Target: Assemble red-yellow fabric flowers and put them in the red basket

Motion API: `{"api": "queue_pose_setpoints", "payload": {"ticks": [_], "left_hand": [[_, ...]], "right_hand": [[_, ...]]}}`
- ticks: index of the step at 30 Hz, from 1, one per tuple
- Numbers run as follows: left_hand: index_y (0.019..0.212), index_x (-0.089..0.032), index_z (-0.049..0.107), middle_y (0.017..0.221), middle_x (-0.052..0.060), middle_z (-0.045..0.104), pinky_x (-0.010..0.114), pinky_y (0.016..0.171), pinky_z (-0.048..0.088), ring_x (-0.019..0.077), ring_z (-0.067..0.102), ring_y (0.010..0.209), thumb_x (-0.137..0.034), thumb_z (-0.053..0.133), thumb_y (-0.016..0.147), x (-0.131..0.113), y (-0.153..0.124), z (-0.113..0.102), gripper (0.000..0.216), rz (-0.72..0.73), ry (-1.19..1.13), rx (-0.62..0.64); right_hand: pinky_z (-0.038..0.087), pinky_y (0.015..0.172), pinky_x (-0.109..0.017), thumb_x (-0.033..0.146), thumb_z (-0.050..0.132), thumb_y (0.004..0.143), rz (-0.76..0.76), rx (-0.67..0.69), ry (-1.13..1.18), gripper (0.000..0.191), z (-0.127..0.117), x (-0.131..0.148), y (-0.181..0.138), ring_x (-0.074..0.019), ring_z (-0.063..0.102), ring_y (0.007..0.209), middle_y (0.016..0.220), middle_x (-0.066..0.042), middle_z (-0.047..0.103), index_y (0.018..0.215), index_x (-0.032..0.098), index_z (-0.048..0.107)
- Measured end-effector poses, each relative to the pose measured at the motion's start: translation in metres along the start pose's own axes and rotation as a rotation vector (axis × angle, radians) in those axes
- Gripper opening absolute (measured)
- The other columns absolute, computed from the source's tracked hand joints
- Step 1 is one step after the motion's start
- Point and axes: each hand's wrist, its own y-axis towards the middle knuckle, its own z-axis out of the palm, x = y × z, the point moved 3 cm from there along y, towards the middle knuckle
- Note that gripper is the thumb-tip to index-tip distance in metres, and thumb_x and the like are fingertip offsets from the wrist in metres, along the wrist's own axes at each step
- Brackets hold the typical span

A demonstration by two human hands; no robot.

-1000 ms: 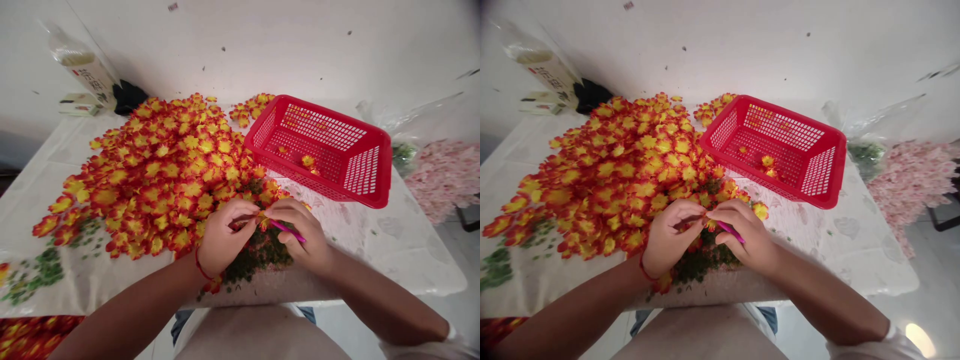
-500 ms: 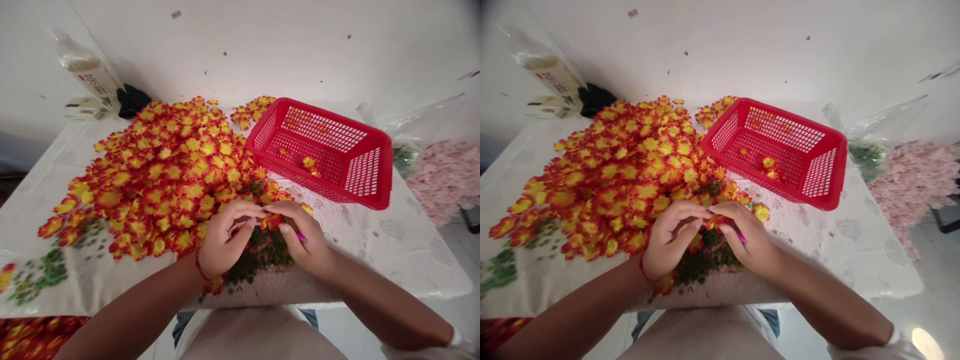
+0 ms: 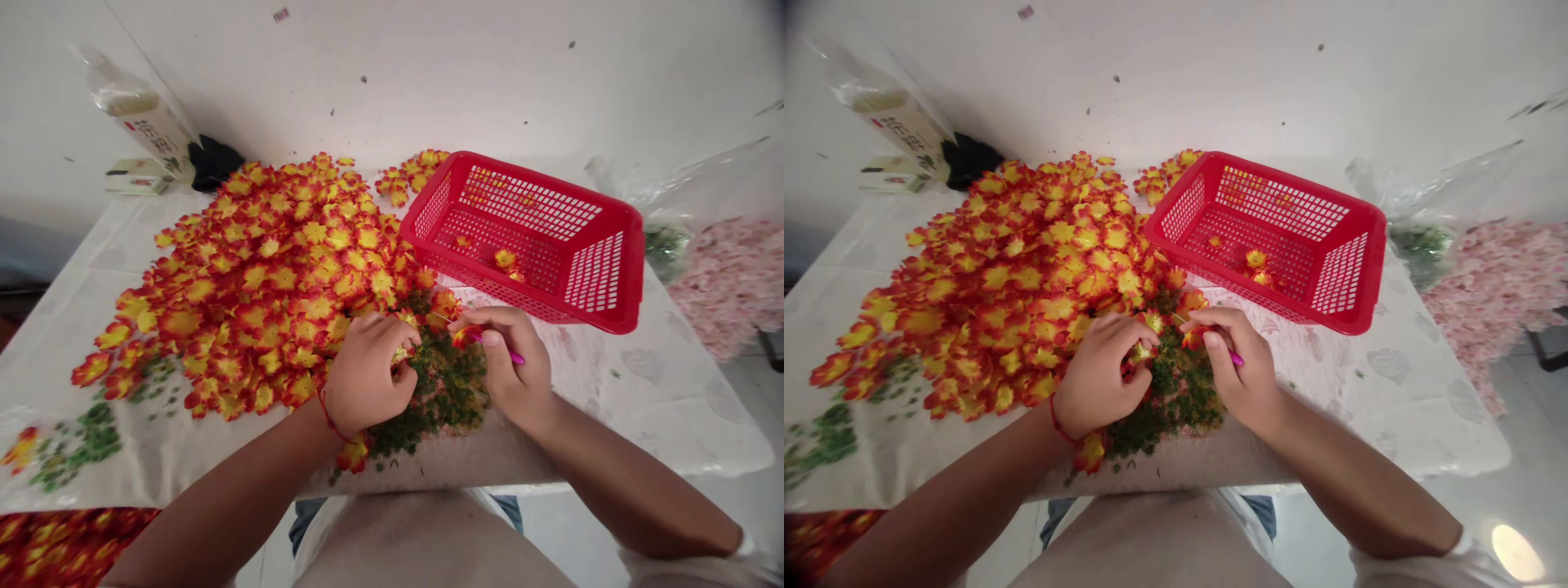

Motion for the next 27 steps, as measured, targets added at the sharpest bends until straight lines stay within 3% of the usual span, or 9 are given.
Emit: {"api": "queue_pose_setpoints", "payload": {"ticks": [7, 17, 22, 27], "left_hand": [[0.109, -0.025, 0.071, 0.110, 0.007, 0.080, 0.051, 0.102, 0.050, 0.0323, 0.070, 0.111, -0.024, 0.074, 0.101, -0.001, 0.000, 0.010, 0.008, 0.036, 0.145, -0.002], [0.102, -0.022, 0.078, 0.113, 0.008, 0.078, 0.051, 0.099, 0.049, 0.0334, 0.067, 0.114, -0.023, 0.078, 0.104, 0.005, -0.001, 0.020, 0.002, 0.025, 0.280, 0.023], [0.104, -0.023, 0.078, 0.113, 0.008, 0.078, 0.048, 0.101, 0.048, 0.0308, 0.066, 0.114, -0.026, 0.073, 0.111, 0.010, 0.000, 0.020, 0.009, 0.017, 0.189, 0.011], [0.111, -0.024, 0.077, 0.113, 0.006, 0.077, 0.045, 0.105, 0.050, 0.0273, 0.069, 0.115, -0.029, 0.067, 0.116, 0.011, 0.001, 0.011, 0.012, -0.036, -0.041, -0.106]], "right_hand": [[0.068, 0.091, -0.036, 0.029, 0.058, 0.120, -0.041, 0.000, -0.029, 0.023, -0.001, 0.002, 0.004, -0.0211, 0.085, 0.106, 0.117, -0.007, 0.087, 0.138, 0.029, 0.072], [0.067, 0.091, -0.035, 0.028, 0.060, 0.118, -0.080, 0.045, -0.096, 0.020, 0.001, 0.004, 0.009, -0.0207, 0.084, 0.102, 0.112, -0.004, 0.087, 0.133, 0.029, 0.074], [0.068, 0.087, -0.038, 0.032, 0.060, 0.119, -0.078, 0.067, -0.122, 0.020, 0.002, 0.006, 0.011, -0.0224, 0.084, 0.100, 0.110, -0.005, 0.088, 0.130, 0.028, 0.075], [0.067, 0.086, -0.038, 0.030, 0.059, 0.119, -0.103, 0.045, -0.081, 0.019, 0.000, 0.007, 0.009, -0.0216, 0.083, 0.096, 0.107, -0.005, 0.088, 0.125, 0.028, 0.077]]}}
